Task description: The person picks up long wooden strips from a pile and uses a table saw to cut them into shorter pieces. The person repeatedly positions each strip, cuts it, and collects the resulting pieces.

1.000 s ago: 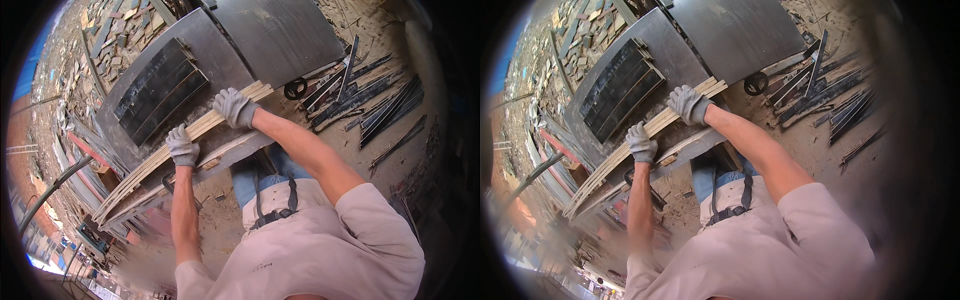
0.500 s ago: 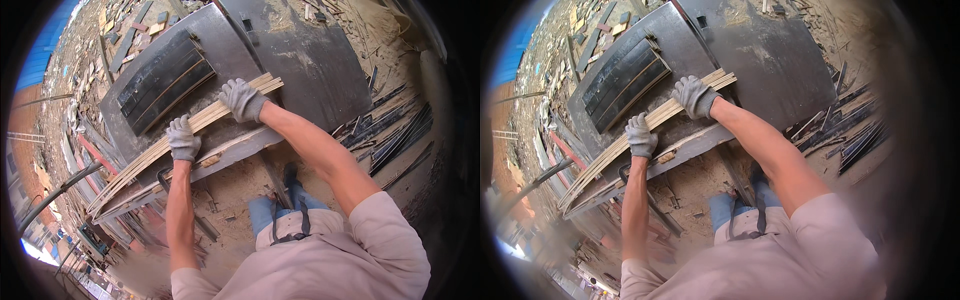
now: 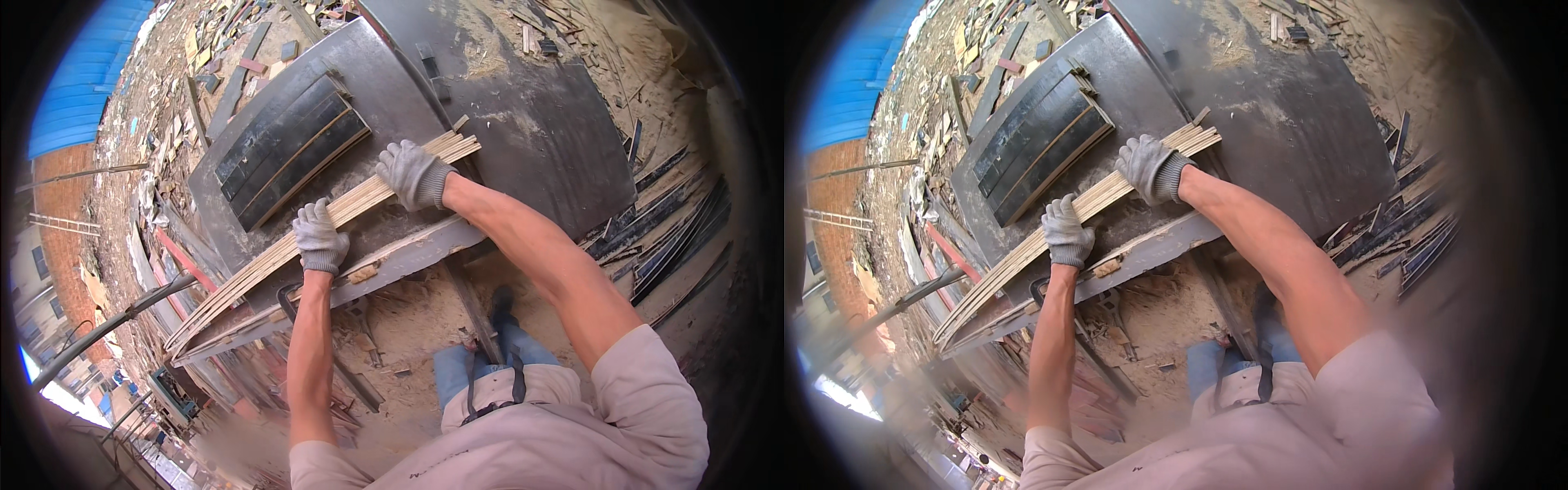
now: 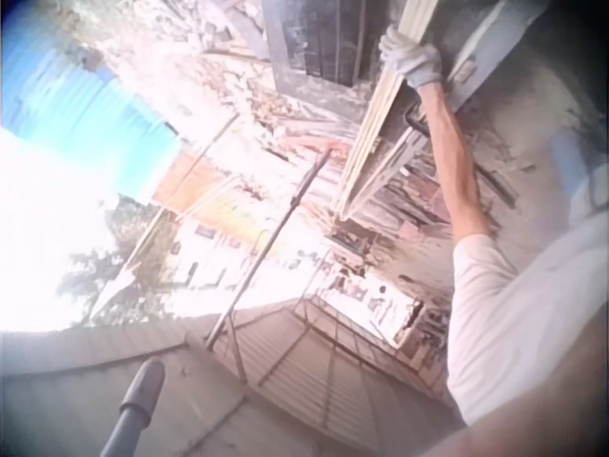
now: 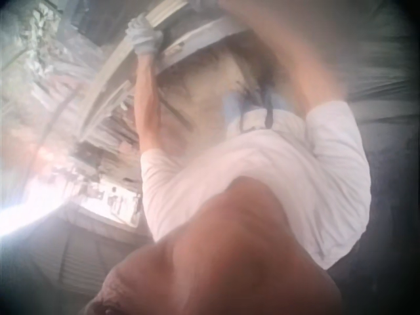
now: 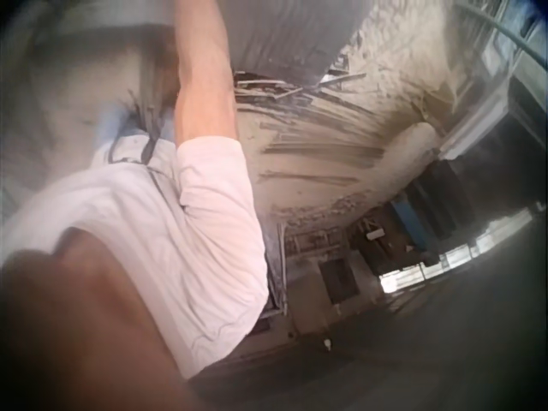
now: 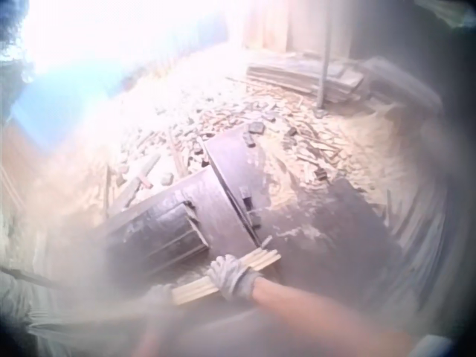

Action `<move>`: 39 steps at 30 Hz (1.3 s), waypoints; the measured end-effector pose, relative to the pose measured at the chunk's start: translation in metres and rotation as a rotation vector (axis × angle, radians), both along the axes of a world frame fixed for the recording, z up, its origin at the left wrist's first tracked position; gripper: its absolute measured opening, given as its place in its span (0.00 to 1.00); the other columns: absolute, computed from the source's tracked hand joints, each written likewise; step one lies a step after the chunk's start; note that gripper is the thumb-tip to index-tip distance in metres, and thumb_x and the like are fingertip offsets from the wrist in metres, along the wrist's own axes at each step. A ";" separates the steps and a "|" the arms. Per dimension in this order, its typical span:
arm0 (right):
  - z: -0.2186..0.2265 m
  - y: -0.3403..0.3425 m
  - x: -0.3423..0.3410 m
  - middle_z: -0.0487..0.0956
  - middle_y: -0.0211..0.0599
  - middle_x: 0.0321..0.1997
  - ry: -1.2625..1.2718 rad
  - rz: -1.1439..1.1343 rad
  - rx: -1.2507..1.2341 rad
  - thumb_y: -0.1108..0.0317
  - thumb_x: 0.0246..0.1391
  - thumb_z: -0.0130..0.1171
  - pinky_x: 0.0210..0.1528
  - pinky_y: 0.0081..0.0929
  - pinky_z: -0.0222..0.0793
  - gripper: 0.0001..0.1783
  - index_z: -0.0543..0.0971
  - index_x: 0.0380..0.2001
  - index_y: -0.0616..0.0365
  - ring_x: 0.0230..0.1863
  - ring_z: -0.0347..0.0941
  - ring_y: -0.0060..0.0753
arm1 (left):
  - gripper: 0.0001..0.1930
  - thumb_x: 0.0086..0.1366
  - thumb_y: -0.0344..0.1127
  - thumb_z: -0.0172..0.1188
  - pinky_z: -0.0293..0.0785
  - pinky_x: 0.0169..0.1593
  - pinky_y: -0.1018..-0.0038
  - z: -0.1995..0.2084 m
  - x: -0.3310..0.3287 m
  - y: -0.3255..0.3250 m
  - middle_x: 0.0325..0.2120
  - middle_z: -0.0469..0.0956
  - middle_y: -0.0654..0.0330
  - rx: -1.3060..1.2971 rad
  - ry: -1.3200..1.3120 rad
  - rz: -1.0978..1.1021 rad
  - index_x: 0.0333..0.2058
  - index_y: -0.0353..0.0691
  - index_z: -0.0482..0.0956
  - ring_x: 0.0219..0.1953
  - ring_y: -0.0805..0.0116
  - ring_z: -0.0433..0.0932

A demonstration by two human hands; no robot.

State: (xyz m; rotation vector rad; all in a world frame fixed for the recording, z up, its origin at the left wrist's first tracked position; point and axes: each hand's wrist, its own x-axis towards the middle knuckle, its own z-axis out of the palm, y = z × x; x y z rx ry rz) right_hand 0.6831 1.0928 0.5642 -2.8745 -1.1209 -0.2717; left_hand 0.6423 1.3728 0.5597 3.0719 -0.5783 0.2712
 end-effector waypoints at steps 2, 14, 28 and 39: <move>0.001 0.000 0.004 0.78 0.39 0.36 -0.007 -0.004 -0.025 0.59 0.48 0.59 0.43 0.35 0.66 0.15 0.79 0.36 0.57 0.42 0.73 0.37 | 0.38 0.46 0.42 0.76 0.68 0.51 0.55 0.003 0.004 0.001 0.44 0.72 0.52 0.039 0.016 0.000 0.56 0.40 0.69 0.47 0.49 0.73; 0.002 0.003 0.000 0.78 0.40 0.39 0.035 -0.023 -0.026 0.59 0.45 0.60 0.45 0.37 0.68 0.18 0.79 0.38 0.58 0.44 0.74 0.38 | 0.33 0.44 0.35 0.70 0.69 0.49 0.54 0.001 0.003 -0.001 0.42 0.72 0.52 0.008 -0.066 -0.033 0.51 0.40 0.71 0.46 0.49 0.73; 0.009 0.016 -0.009 0.78 0.41 0.46 0.075 -0.162 -0.153 0.58 0.48 0.62 0.52 0.39 0.69 0.20 0.79 0.43 0.58 0.51 0.74 0.40 | 0.34 0.48 0.48 0.77 0.69 0.47 0.54 -0.009 0.006 0.005 0.42 0.73 0.50 0.076 -0.028 -0.007 0.48 0.39 0.71 0.46 0.48 0.73; 0.006 0.017 -0.030 0.76 0.45 0.46 0.282 0.000 -0.068 0.59 0.48 0.65 0.49 0.41 0.69 0.22 0.77 0.43 0.61 0.49 0.73 0.45 | 0.42 0.52 0.52 0.74 0.64 0.64 0.54 0.002 -0.042 0.011 0.51 0.73 0.50 -0.023 0.240 0.027 0.60 0.32 0.69 0.57 0.51 0.71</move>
